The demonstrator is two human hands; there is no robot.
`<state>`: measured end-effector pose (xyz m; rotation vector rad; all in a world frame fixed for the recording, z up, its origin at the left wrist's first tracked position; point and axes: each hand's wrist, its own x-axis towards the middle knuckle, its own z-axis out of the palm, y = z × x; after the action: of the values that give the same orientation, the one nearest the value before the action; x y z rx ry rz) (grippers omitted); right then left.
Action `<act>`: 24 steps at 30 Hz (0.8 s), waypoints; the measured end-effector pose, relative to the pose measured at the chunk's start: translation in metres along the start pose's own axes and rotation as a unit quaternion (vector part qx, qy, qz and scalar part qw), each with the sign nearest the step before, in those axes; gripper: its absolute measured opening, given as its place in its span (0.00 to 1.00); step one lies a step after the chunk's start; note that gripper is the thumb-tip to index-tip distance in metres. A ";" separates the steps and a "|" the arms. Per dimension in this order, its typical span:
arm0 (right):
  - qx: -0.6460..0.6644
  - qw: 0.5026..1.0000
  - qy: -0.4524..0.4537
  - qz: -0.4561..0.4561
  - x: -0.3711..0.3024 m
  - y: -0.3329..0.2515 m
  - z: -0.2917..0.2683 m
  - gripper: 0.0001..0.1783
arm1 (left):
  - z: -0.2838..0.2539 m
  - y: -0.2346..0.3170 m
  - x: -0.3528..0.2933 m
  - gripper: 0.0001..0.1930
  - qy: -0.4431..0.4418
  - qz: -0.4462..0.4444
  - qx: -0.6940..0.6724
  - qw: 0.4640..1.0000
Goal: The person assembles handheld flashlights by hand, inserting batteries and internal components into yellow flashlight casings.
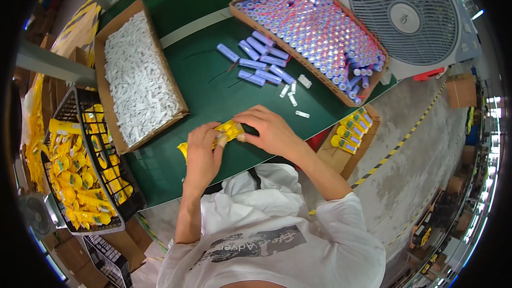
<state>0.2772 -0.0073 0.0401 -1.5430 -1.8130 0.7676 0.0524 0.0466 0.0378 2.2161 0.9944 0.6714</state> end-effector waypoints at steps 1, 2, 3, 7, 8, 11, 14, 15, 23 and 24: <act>-0.008 1.000 0.003 0.005 0.000 -0.002 0.000 0.25 | -0.002 0.001 0.001 0.06 0.008 -0.007 -0.013 1.000; 0.001 1.000 -0.001 -0.001 0.005 -0.003 0.003 0.25 | -0.006 -0.001 -0.001 0.06 0.012 -0.006 -0.015 1.000; 0.010 1.000 -0.006 -0.009 0.009 -0.004 0.006 0.25 | -0.011 -0.003 -0.003 0.07 0.014 0.000 -0.015 1.000; -0.017 0.999 -0.026 -0.025 0.009 -0.006 0.000 0.26 | -0.019 -0.001 -0.010 0.09 0.006 0.000 -0.037 0.999; -0.055 0.998 -0.039 -0.006 0.011 -0.012 -0.007 0.26 | -0.019 -0.004 -0.009 0.10 -0.010 0.000 -0.072 0.997; -0.074 0.997 -0.029 -0.019 0.051 -0.054 -0.027 0.22 | -0.018 -0.010 -0.011 0.11 -0.018 0.005 -0.091 0.996; 0.051 0.994 -0.023 -0.097 0.131 -0.110 -0.008 0.23 | -0.013 -0.002 -0.014 0.11 0.001 -0.027 -0.072 0.997; -0.019 0.988 -0.030 -0.151 0.161 -0.118 0.012 0.29 | -0.009 -0.002 -0.014 0.10 0.010 -0.039 -0.071 0.997; -0.256 0.953 -0.129 -0.099 0.224 -0.101 0.135 0.48 | -0.020 -0.003 -0.012 0.12 0.006 -0.054 -0.084 0.995; -0.257 0.955 -0.118 -0.083 0.225 -0.102 0.133 0.48 | -0.022 0.000 -0.012 0.12 0.012 -0.066 -0.071 0.995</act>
<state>0.0849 0.1957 0.0552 -1.6287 -2.4291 0.4283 0.0310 0.0448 0.0504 2.0036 1.0618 0.6893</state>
